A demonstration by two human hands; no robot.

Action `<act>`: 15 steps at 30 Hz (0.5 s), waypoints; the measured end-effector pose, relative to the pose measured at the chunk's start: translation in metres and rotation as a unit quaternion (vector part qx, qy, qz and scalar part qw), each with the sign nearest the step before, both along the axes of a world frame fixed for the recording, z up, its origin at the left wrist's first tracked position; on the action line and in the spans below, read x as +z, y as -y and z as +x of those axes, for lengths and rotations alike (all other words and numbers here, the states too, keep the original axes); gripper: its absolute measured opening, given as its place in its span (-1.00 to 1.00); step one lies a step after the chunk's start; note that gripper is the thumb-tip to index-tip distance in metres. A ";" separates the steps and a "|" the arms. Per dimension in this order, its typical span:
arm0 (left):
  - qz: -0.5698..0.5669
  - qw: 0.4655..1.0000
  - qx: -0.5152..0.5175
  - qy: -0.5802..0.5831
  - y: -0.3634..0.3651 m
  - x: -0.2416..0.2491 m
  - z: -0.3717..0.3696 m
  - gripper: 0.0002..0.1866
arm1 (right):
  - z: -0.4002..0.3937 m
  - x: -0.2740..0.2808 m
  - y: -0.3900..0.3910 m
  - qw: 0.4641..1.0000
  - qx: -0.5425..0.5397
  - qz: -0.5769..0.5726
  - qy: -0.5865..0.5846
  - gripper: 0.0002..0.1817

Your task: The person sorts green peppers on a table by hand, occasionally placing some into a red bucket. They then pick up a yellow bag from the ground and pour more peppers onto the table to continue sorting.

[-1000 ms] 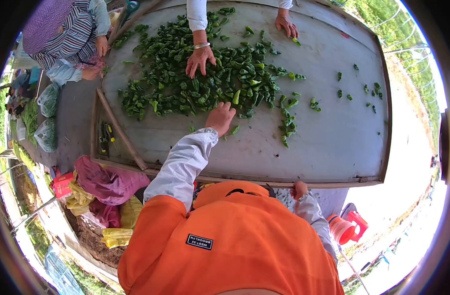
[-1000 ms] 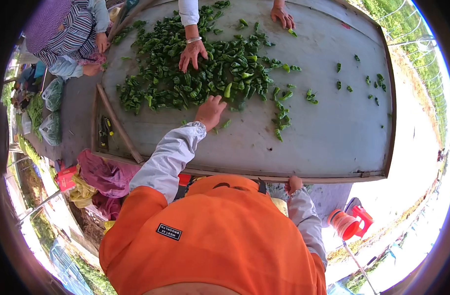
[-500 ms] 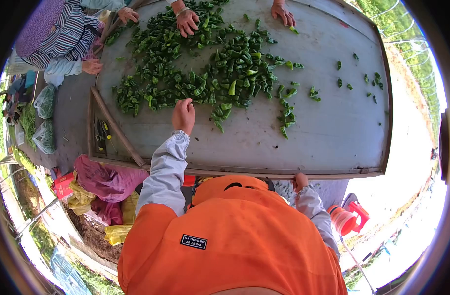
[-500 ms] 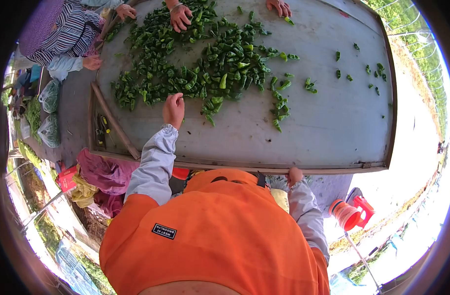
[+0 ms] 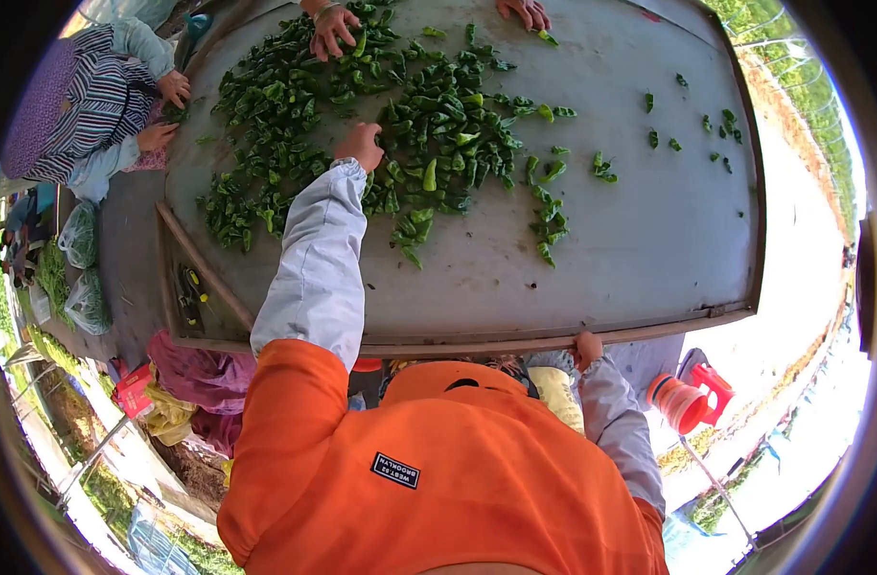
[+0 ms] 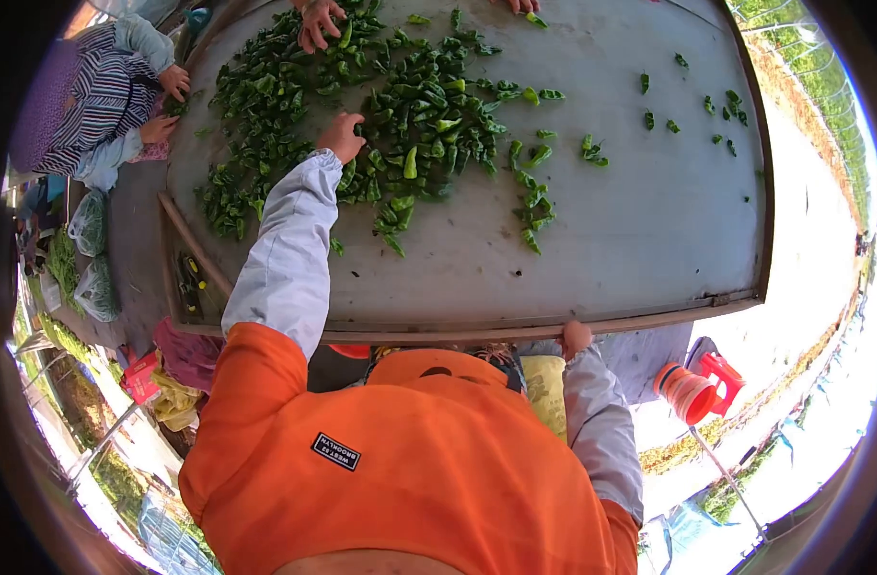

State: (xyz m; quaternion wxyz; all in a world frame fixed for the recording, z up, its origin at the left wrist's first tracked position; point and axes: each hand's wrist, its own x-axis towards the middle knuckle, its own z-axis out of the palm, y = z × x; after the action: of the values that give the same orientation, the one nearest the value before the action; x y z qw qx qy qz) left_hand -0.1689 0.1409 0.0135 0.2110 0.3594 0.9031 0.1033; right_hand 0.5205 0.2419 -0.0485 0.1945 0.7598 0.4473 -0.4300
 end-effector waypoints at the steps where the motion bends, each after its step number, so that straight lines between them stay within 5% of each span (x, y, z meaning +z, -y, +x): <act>1: 0.063 0.998 0.016 0.010 0.005 -0.004 -0.003 -0.51 | -0.055 0.054 0.005 0.990 -0.136 0.011 0.039 -0.92; 3: 0.143 0.982 0.077 0.101 0.013 0.005 0.000 -0.52 | -0.050 0.048 0.007 0.995 -0.093 0.019 0.025 -0.93; 6: 0.281 0.909 0.184 0.245 0.034 0.041 0.013 -0.57 | 0.044 -0.044 0.007 0.983 0.176 0.057 -0.004 -0.90; 8: 0.376 0.842 0.221 0.319 0.054 0.050 0.018 -0.58 | 0.033 -0.035 0.004 0.993 0.109 0.034 0.004 -0.93; 12: 0.510 0.731 0.240 0.384 0.076 0.101 0.042 -0.60 | -0.076 0.078 0.010 0.986 -0.161 0.037 -0.002 -0.76; 15: 0.551 0.714 0.244 0.357 0.087 0.124 0.051 -0.60 | -0.044 0.046 0.003 0.992 -0.124 -0.013 0.001 -0.68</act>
State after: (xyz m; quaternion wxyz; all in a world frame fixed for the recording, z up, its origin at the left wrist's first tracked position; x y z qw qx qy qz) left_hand -0.1177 0.0541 0.1371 0.2500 0.1155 0.6003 0.7509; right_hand 0.4767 0.2390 -0.0026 0.1494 0.8075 0.3436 -0.4556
